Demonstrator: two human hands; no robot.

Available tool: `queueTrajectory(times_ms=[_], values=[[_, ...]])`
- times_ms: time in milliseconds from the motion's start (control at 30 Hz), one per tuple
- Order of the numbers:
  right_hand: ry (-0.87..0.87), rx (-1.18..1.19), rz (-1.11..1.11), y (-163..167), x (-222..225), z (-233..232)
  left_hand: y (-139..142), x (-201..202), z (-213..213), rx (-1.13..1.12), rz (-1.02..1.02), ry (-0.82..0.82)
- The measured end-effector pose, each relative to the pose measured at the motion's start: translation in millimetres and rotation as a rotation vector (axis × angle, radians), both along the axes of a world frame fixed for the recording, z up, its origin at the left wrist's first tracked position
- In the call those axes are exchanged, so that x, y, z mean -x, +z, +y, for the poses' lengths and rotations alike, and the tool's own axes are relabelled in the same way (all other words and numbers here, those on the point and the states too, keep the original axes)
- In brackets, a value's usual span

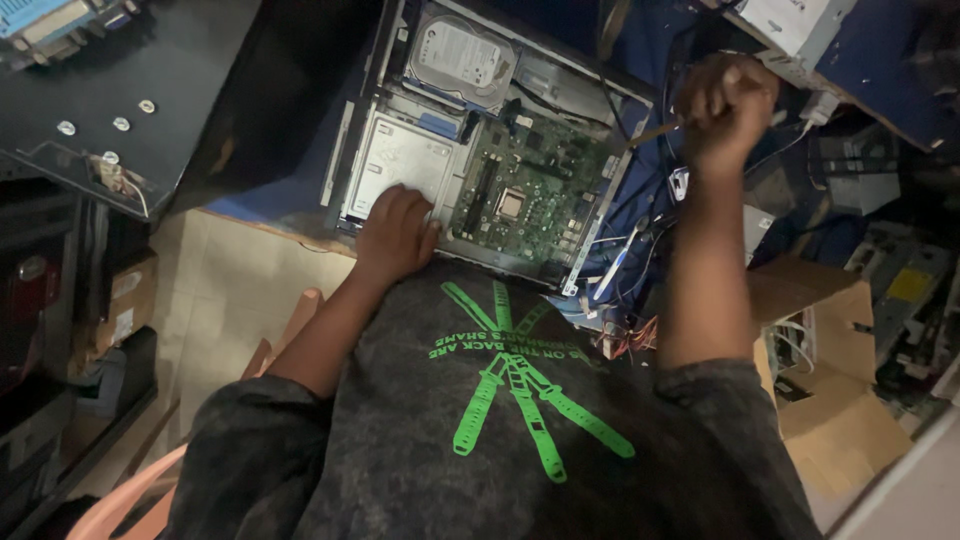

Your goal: The person uses a yellow-handled screwdriver to unscrew and remove parts from an open desktop computer case on a workbench. They remove screws from the motherboard area, detach a cooling fan from the case, and handle the fan and other internal components while working through the case.

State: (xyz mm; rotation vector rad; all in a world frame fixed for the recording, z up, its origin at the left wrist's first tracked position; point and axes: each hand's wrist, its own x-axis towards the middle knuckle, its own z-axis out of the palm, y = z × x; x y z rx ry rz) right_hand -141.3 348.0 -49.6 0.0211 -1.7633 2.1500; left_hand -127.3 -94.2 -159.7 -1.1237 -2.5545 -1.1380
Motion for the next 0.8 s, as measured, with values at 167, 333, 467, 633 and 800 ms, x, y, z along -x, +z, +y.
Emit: queueTrajectory(times_ms=[167,333,467,633,800], values=[[0.025,0.074,0.025,-6,6,-19,1,-3,-2,0.025,-0.003,0.010],[-0.248,-0.115,0.025,-15,11,-34,0,-2,-4,0.008,0.000,-0.005],[-0.278,-0.141,0.008,-25,6,-37,-3,-2,-4,0.027,-0.020,-0.006],[-0.282,0.085,0.020,-33,-3,-42,-4,-4,-4,0.054,-0.021,-0.009],[-0.390,-0.282,0.137,-35,3,-58,2,-5,-4,0.046,-0.011,0.016]])
